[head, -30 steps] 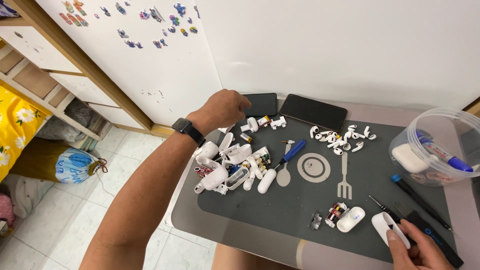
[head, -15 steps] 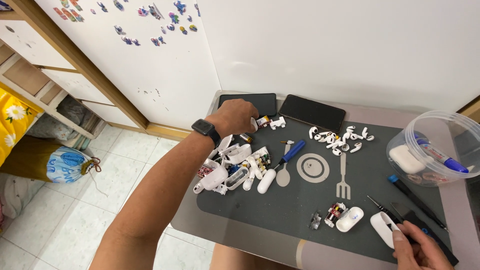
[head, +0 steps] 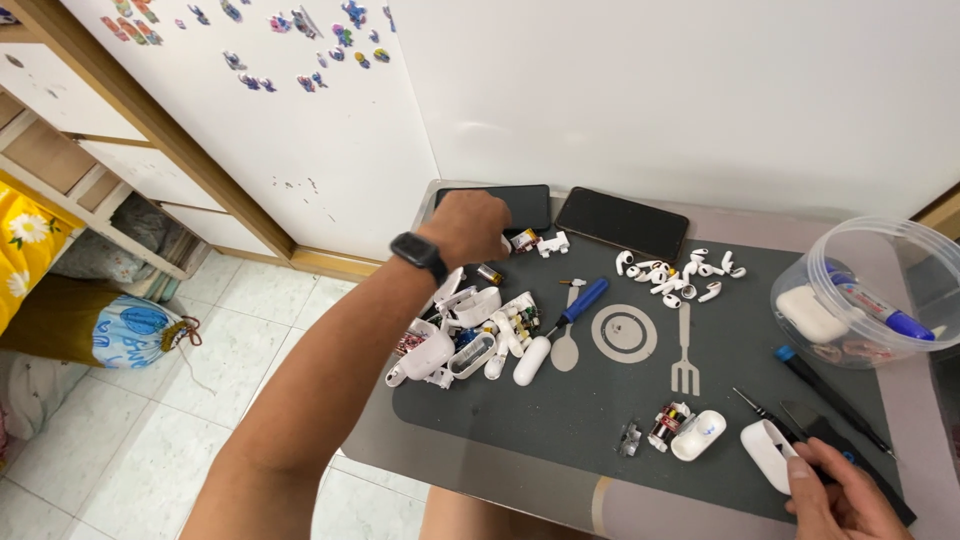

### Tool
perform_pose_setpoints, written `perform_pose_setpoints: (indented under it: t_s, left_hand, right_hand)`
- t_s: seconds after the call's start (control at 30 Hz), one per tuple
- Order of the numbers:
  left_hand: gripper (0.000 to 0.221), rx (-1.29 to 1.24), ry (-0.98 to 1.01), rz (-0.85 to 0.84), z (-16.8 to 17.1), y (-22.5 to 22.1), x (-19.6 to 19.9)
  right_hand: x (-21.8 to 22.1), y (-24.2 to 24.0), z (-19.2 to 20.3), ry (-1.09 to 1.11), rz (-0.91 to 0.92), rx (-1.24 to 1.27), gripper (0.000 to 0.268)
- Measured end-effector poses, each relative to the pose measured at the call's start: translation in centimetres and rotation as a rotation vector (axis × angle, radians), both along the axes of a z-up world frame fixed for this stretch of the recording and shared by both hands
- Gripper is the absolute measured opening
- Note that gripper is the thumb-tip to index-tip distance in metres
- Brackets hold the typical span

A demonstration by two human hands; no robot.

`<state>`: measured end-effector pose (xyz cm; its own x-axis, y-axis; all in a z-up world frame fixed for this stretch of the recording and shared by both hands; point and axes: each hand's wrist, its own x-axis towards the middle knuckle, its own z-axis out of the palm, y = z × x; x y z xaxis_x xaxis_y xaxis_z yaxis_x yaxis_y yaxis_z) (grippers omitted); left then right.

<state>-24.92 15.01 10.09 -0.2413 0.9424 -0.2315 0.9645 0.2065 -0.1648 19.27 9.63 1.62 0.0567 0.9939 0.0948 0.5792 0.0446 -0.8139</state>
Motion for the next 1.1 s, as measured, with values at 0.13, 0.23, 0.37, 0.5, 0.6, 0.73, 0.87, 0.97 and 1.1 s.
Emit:
perform_pose_setpoints:
  t_s: [0.13, 0.23, 0.37, 0.5, 0.6, 0.73, 0.87, 0.97, 1.1]
  left_hand:
    - [0.023, 0.032, 0.007, -0.040, -1.8, 0.7, -1.0]
    - [0.046, 0.119, -0.137, 0.001, 0.6, -0.6, 0.2]
    - [0.029, 0.000, -0.113, -0.035, 1.9, -2.5, 0.5]
    - [0.031, -0.129, -0.125, -0.147, 0.9, -3.3, 0.3]
    - [0.018, -0.063, -0.208, -0.053, -0.5, -2.3, -0.4]
    - [0.035, -0.003, -0.175, -0.018, 1.9, -2.7, 2.3]
    - [0.034, -0.153, -0.169, -0.028, 2.8, -3.2, 5.7]
    - [0.031, -0.229, -0.217, -0.050, 2.3, -3.0, 5.8]
    - [0.025, -0.132, -0.531, -0.010, 2.7, -2.4, 4.8]
  right_hand:
    - [0.7, 0.3, -2.3, 0.101, 0.000, 0.076, 0.032]
    - [0.5, 0.2, -1.3, 0.042, -0.011, 0.050, 0.032]
    - [0.7, 0.4, -1.7, -0.015, 0.015, -0.013, 0.038]
    - [1.5, 1.5, -2.7, -0.088, 0.049, -0.051, 0.046]
    - [0.5, 0.8, -0.2, -0.090, 0.044, -0.134, 0.048]
    - [0.3, 1.3, 0.9, -0.064, 0.028, -0.338, 0.054]
    - [-0.3, 0.3, 0.9, -0.049, 0.023, -0.110, 0.044]
    - [-0.4, 0.0, 1.1, -0.054, 0.036, -0.093, 0.046]
    - [-1.5, -1.4, 2.5, -0.038, -0.054, 0.004, 0.033]
